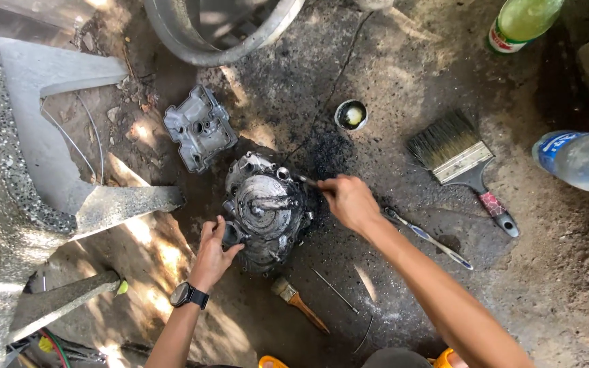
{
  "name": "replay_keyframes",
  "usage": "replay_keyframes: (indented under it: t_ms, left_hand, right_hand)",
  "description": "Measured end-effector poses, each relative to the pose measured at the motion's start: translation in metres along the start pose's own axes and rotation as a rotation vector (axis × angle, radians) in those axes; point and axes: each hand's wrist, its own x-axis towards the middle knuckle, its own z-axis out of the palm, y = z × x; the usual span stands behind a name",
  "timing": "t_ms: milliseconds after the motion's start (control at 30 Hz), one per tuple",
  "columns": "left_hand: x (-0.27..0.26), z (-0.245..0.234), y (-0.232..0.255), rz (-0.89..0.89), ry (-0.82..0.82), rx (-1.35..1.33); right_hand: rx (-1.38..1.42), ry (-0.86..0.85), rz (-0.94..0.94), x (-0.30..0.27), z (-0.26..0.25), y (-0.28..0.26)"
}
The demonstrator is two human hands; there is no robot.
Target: Cleaning motorcycle engine components with a brush and solvent.
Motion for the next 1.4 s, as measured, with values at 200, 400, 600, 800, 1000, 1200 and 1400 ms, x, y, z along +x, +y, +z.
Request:
replay_keyframes:
  t_ms: [200,400,600,800,1000,1200,1400]
  left_hand:
    - [0.001,0.000,0.000,-0.066,-0.047,0.043]
    - [0.001,0.002,-0.001,-0.064,-0.062,0.054]
    - [0.002,0.005,-0.007,0.003,-0.034,0.071]
    - [0.003,-0.001,0.001,-0.051,-0.068,0.034]
    - [0.002,0.005,-0.010,-0.011,-0.042,0.054]
    - [0.001,0.004,-0.010,0.022,-0.019,0.086]
    - [0.004,0.004,-0.010,-0.022,-0.069,0.035]
  right_hand:
    - [-0.075,0.081,-0.136,0.004,-0.001,-0.004]
    - [-0.076,-0.052,0.008,-0.013,-0.011,-0.023]
    - [-0.178,0.083,-0.166,-0.033,0.002,-0.029]
    - [-0.180,0.072,-0.157,-0.041,0.006,-0.022]
    - [-0.118,0.117,-0.173,-0.038,0.022,-0.009]
    - [0.036,0.148,-0.341,-0.023,0.006,0.012]
    - [0.138,-0.128,-0.244,0.002,-0.004,-0.005]
